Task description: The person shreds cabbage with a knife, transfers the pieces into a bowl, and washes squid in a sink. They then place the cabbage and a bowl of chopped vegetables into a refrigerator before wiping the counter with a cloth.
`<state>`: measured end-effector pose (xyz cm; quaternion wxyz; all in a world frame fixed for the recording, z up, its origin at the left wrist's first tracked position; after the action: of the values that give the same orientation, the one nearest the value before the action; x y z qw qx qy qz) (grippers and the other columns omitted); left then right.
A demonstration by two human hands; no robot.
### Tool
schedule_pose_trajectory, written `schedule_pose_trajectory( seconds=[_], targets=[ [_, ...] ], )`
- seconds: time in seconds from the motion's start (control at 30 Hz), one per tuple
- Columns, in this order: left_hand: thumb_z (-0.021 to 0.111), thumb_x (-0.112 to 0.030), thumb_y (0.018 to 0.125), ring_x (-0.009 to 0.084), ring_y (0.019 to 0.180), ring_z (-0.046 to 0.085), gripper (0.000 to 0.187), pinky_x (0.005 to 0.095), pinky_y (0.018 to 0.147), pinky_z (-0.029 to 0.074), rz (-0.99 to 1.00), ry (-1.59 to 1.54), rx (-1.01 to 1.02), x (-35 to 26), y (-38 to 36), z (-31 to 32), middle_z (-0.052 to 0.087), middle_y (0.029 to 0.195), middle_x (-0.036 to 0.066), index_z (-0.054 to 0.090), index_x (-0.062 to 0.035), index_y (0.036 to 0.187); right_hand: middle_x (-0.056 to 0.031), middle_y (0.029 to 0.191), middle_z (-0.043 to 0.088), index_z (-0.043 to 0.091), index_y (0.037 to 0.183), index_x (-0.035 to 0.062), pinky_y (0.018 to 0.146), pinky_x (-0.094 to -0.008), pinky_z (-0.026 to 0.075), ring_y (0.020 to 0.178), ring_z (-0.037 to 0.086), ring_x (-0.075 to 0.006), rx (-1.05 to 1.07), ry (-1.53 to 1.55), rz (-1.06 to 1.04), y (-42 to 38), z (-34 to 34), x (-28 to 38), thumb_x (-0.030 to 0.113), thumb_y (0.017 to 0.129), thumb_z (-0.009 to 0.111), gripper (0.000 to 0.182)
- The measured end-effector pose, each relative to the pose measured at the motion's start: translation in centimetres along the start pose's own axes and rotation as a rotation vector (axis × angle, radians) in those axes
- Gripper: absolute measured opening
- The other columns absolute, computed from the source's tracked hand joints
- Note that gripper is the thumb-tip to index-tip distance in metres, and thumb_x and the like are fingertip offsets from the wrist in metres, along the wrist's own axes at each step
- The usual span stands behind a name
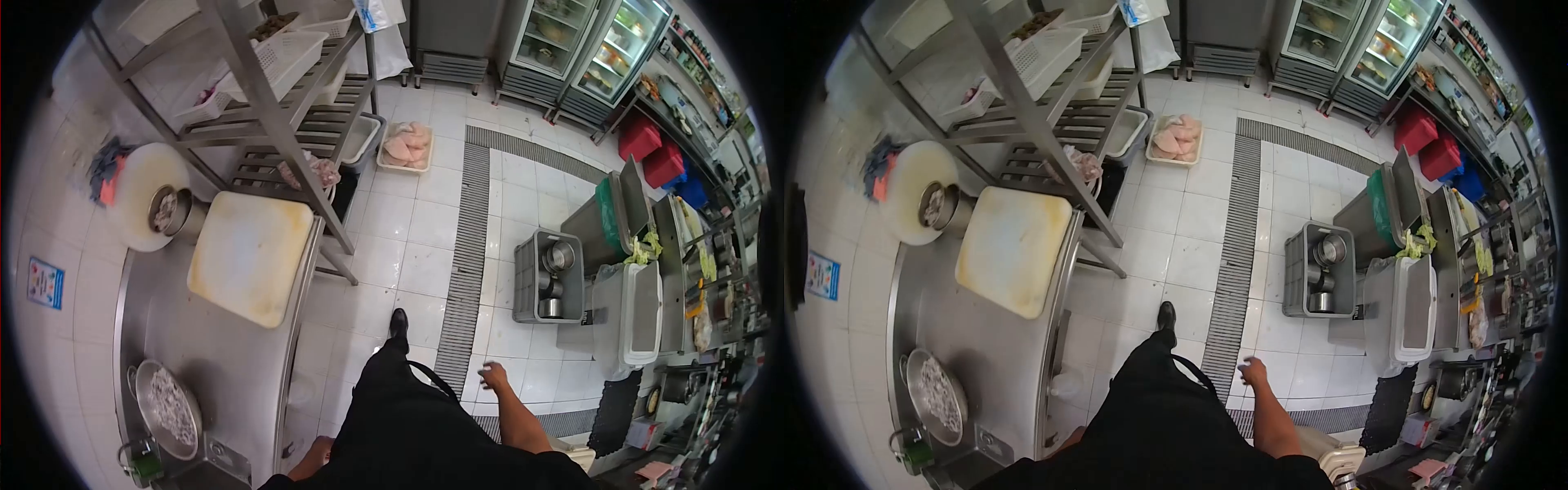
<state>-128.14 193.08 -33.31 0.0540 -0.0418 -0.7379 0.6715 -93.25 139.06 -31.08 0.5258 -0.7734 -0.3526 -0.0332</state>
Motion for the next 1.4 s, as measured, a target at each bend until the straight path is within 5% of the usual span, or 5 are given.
schedule_pose_trajectory(
  seconds=[0.3,0.6,0.9,1.0,1.4],
  targets=[
    [0.053,-0.027,0.092,0.0181,0.047,0.05,0.019,0.0357,0.041,0.044,0.636,0.272,-0.07,-50.5,7.7,-9.0,0.052,0.06,0.005,0.062,-0.0113,0.085,-0.0085,0.059,0.064,0.07,0.092,-0.0007,0.046,-0.0271,0.049,0.053,0.063,-0.0148,-0.32,0.088,0.043,-1.3,-13.4,3.1,0.02,0.082,0.067,0.023],
    [0.053,-0.028,0.093,0.012,0.065,0.058,0.029,0.0293,0.06,0.048,1.39,0.104,-0.264,-98.5,-25.2,-4.0,0.064,0.078,0.003,0.067,-0.0049,0.103,-0.0071,0.074,0.066,0.069,0.091,0.0029,0.049,-0.031,0.054,0.061,0.068,-0.0188,-0.245,0.66,0.177,4.1,-9.8,6.1,0.024,0.086,0.066,0.022],
    [0.061,-0.035,0.087,0.0233,0.055,0.059,0.031,0.0419,0.053,0.048,0.674,0.643,-0.081,-90.5,0.6,-4.2,0.063,0.065,0.009,0.066,-0.0079,0.071,-0.0109,0.089,0.068,0.065,0.101,0.0044,0.063,-0.0398,0.056,0.071,0.068,-0.0253,-0.069,0.783,0.486,13.3,-12.9,8.4,0.022,0.09,0.066,0.021],
    [0.063,-0.035,0.086,0.0233,0.054,0.058,0.028,0.0408,0.053,0.049,0.341,0.787,-0.127,-84.1,-0.9,-4.7,0.063,0.068,0.009,0.066,-0.0088,0.078,-0.0118,0.089,0.071,0.07,0.097,0.0103,0.061,-0.0432,0.054,0.071,0.069,-0.0286,-0.057,0.138,-0.136,33.5,-15.3,5.8,0.028,0.094,0.055,0.023],
    [0.06,-0.037,0.089,0.0252,0.054,0.056,0.026,0.042,0.051,0.048,0.353,0.388,-0.028,-110.5,-6.4,8.4,0.061,0.073,0.009,0.063,-0.0114,0.087,-0.0155,0.094,0.072,0.071,0.103,0.0057,0.079,-0.0396,0.055,0.081,0.069,-0.033,-0.458,0.244,-0.344,42.7,-53.2,52.5,0.037,0.085,0.06,0.037]
  ],
)
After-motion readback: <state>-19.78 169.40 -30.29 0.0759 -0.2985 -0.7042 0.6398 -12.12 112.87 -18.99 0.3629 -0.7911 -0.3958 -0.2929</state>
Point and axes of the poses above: each hand's wrist, its own y-axis towards the middle knuckle, its own z-axis out of the palm, x = y × z, the point moved 9 cm from there along y, towards the middle knuckle
